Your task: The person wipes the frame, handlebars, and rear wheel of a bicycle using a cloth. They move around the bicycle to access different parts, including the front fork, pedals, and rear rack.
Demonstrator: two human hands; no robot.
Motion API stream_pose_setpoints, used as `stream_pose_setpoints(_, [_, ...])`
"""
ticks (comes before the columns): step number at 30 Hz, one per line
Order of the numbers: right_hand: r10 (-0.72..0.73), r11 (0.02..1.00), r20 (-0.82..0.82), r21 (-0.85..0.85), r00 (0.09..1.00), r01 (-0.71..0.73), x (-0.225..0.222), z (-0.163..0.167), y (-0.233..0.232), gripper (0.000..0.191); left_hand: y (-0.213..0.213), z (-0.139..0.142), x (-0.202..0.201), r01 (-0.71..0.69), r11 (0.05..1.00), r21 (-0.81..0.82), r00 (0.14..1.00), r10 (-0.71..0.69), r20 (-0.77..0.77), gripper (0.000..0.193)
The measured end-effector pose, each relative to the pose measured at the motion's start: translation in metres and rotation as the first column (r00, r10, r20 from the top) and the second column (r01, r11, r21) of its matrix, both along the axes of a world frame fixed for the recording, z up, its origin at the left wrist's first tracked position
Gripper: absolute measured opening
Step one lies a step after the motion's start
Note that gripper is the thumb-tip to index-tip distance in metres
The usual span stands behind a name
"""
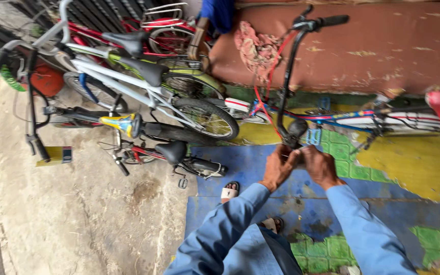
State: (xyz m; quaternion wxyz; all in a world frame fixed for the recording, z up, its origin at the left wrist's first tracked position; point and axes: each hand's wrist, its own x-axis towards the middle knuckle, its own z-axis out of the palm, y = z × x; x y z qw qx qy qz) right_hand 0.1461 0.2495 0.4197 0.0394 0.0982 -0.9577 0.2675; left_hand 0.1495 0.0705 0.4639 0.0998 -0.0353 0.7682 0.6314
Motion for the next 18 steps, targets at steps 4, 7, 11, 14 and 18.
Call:
stream_pose_setpoints(4, [0.041, 0.997, -0.208, 0.069, 0.977, -0.027, -0.002, -0.010, 0.003, 0.015, -0.004, 0.001, -0.006, 0.025, 0.998, -0.061, 1.000, -0.025, -0.009, 0.042])
stream_pose_setpoints(7, [-0.024, 1.000, -0.205, -0.025, 0.978, 0.020, 0.008, -0.019, 0.005, 0.022, -0.007, 0.002, -0.009, 0.043, 0.999, -0.027, 0.999, -0.043, 0.014, 0.040])
stream_pose_setpoints(11, [-0.196, 0.960, -0.030, -0.211, 0.980, 0.185, 0.038, -0.028, 0.013, 0.036, -0.007, 0.003, -0.012, 0.052, 0.999, 0.010, 0.996, -0.052, 0.067, 0.040])
stream_pose_setpoints(14, [-0.272, 0.948, -0.017, -0.176, 0.962, 0.265, 0.054, -0.027, 0.015, 0.039, -0.006, 0.003, -0.013, 0.048, 0.999, 0.011, 0.995, -0.049, 0.082, 0.040])
stream_pose_setpoints(18, [-0.195, 0.956, -0.175, -0.254, 0.965, 0.147, 0.053, -0.013, 0.005, 0.038, -0.005, -0.003, -0.014, 0.040, 0.998, 0.057, 0.997, -0.044, 0.065, 0.040])
